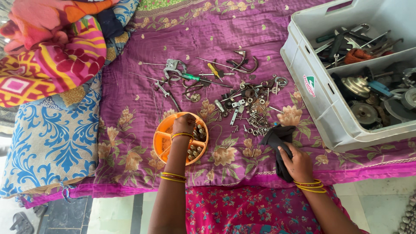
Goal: The person sits on the floor and cleans small metal parts using a black cloth. They pick up each part, wipe it, and place it into an orange segmented tray. The process is repeated for multiple parts.
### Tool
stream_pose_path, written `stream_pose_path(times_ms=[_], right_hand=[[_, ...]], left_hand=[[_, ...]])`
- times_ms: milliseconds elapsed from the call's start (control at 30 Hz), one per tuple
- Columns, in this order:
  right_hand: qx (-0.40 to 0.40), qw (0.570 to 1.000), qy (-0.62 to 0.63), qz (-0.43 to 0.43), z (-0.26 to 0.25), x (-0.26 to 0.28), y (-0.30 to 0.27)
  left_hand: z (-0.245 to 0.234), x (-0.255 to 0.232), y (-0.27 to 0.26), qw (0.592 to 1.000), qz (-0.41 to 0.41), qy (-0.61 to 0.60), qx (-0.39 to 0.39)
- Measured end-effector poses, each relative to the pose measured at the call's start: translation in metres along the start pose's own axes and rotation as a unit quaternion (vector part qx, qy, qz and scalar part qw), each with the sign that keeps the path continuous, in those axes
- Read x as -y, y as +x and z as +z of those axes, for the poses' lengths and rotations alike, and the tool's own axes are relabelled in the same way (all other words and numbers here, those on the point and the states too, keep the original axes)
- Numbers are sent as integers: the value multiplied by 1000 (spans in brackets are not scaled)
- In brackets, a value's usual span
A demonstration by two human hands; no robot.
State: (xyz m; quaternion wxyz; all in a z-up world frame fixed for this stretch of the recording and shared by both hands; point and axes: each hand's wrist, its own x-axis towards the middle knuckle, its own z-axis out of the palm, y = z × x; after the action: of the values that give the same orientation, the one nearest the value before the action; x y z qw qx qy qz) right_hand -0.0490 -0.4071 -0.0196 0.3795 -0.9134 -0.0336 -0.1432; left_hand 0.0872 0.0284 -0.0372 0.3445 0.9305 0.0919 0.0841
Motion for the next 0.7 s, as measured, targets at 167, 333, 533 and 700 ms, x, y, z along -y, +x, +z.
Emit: stream_pose_path(times_ms=[167,333,533,700], right_hand=[[2,1000,0,3,1,-2,0],[-6,1000,-6,-6,0,-2,-1],[30,997,-46,60,3,-5,-1],[-12,1000,-19,-1,4,-6,-1]], left_hand=[[-9,-9,1,999,-26,1,26],[-19,-9,-4,1000,2,-10,-2],[-31,-38,-6,992,112,-45,-34],[-13,-100,-12,980,161,-110,28]])
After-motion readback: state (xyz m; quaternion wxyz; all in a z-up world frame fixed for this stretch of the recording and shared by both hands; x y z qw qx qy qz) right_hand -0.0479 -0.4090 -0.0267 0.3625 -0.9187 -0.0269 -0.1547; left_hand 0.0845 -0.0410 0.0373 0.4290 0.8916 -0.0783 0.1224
